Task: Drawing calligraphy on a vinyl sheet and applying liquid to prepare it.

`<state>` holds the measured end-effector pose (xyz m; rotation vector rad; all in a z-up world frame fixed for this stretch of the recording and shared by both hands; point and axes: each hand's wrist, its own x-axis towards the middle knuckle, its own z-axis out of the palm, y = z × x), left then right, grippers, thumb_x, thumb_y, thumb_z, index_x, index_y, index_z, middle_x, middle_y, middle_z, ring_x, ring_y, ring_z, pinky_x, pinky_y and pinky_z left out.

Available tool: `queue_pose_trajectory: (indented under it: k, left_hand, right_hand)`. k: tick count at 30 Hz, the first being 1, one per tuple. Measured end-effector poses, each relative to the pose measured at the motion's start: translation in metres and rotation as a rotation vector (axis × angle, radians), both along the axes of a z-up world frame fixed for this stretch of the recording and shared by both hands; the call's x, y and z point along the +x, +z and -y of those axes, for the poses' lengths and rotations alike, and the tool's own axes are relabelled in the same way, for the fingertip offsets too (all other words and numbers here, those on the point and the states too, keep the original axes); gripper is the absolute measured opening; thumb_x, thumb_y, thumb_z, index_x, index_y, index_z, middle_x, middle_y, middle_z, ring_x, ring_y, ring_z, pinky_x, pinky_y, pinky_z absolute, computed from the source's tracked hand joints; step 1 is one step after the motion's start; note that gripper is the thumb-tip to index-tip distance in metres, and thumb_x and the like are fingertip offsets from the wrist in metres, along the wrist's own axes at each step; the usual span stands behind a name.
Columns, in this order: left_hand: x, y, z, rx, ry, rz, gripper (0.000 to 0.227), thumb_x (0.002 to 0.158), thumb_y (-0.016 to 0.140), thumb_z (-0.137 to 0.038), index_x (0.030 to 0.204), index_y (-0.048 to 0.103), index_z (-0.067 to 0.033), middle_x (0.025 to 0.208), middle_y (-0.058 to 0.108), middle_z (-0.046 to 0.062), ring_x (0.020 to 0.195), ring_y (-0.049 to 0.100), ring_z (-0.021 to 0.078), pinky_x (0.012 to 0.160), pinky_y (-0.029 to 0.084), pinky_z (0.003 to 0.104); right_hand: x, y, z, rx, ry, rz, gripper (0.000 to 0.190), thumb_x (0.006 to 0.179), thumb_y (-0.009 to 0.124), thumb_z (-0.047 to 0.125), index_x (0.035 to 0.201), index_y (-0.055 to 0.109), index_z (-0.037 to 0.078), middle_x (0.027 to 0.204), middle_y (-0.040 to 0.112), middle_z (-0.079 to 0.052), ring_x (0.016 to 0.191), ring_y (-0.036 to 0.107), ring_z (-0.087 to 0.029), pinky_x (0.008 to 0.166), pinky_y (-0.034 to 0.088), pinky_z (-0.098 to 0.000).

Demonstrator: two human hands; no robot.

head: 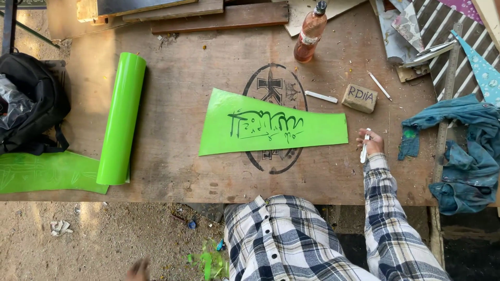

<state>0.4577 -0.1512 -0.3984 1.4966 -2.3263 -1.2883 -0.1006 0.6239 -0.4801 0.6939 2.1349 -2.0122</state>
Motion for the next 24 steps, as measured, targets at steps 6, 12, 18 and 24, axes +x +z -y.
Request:
queue_pose_trajectory:
  k: [6, 12, 18, 24]
  left_hand:
    - [-0.288, -0.045, -0.077, -0.147, -0.362, -0.183, 0.051, 0.093, 0.067, -0.014, 0.142, 0.059, -0.0033, 0.149, 0.058, 0.022, 0.139, 0.055, 0.0351, 0.116, 0.045, 0.048]
    - [-0.411, -0.083, -0.111, -0.346, -0.468, 0.069, 0.094, 0.079, 0.083, -0.027, 0.155, 0.034, 0.0013, 0.149, 0.043, 0.032, 0.134, 0.047, 0.0450, 0.111, 0.042, 0.051]
    - [-0.425, -0.089, -0.146, -0.367, -0.285, 0.048, 0.082, 0.079, 0.078, -0.025, 0.147, 0.042, 0.0054, 0.137, 0.052, 0.033, 0.123, 0.055, 0.0482, 0.107, 0.046, 0.051]
    - [-0.434, -0.082, -0.136, -0.381, -0.152, -0.055, 0.065, 0.072, 0.081, -0.025, 0.124, 0.055, 0.0030, 0.120, 0.062, 0.031, 0.108, 0.062, 0.0483, 0.096, 0.050, 0.053]
  right_hand:
    - [0.003, 0.015, 0.057, 0.873, 0.136, 0.000, 0.029, 0.090, 0.077, 0.011, 0.118, 0.075, 0.003, 0.117, 0.075, -0.019, 0.107, 0.070, -0.032, 0.099, 0.054, -0.0413]
    - [0.007, 0.013, 0.092, 1.127, 0.185, 0.093, 0.037, 0.085, 0.078, 0.012, 0.122, 0.074, 0.006, 0.120, 0.069, -0.023, 0.110, 0.065, -0.040, 0.092, 0.053, -0.0504]
    - [0.013, -0.007, 0.085, 1.031, 0.101, -0.026, 0.050, 0.084, 0.078, 0.011, 0.134, 0.071, 0.003, 0.123, 0.072, -0.023, 0.115, 0.066, -0.038, 0.102, 0.052, -0.0469]
    - [0.004, -0.026, 0.064, 0.829, -0.021, 0.016, 0.055, 0.067, 0.082, 0.007, 0.121, 0.074, -0.001, 0.104, 0.078, -0.019, 0.098, 0.074, -0.031, 0.091, 0.056, -0.0401]
